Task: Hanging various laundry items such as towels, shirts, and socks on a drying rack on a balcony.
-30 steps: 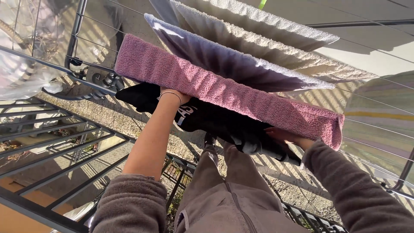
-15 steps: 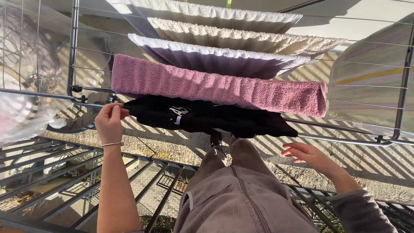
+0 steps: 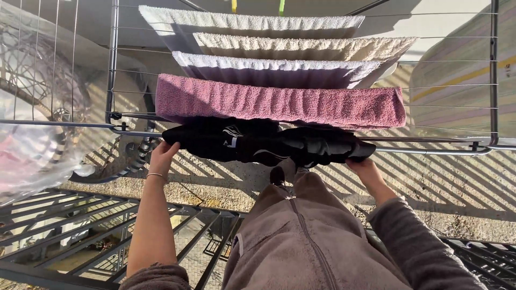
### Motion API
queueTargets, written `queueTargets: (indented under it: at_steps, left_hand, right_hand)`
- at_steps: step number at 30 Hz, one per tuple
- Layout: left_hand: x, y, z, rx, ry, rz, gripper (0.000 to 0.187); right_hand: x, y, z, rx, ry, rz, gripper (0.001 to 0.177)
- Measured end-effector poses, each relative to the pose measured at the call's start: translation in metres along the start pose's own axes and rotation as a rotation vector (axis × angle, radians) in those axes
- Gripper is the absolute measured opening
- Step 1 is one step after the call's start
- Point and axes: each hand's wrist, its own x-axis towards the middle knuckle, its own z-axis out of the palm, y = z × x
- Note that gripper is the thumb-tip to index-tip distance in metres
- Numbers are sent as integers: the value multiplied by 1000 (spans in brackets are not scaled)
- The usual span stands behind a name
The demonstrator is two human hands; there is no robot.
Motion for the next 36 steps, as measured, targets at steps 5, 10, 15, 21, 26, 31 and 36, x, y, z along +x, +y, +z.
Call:
queueTargets:
  at_steps: [5, 10, 15, 21, 26, 31, 36]
  left_hand:
    - [37, -29, -17, 170, 67, 53, 26]
    - [28, 17, -44, -88, 250, 90, 39]
    - [33, 37, -50, 46, 320, 149, 48]
    - [41, -2, -32, 408, 245, 129, 56]
    - [48, 5, -32, 442, 275, 128, 57]
    - [46, 13, -27, 679, 359, 169, 55]
    - [38, 18, -27, 842, 365, 186, 38]
  right_hand:
    - [-54, -60, -78, 129, 194, 27, 42]
    - [-33, -58, -181, 127, 495, 70, 32]
    - [25, -17, -286, -278, 597, -122, 33]
    - [44, 0, -272, -864, 538, -34, 34]
    - [45, -18, -245, -975, 568, -42, 23]
    - [50, 1, -241, -1260, 734, -153, 28]
    - [34, -18, -232, -1464, 712, -94, 25]
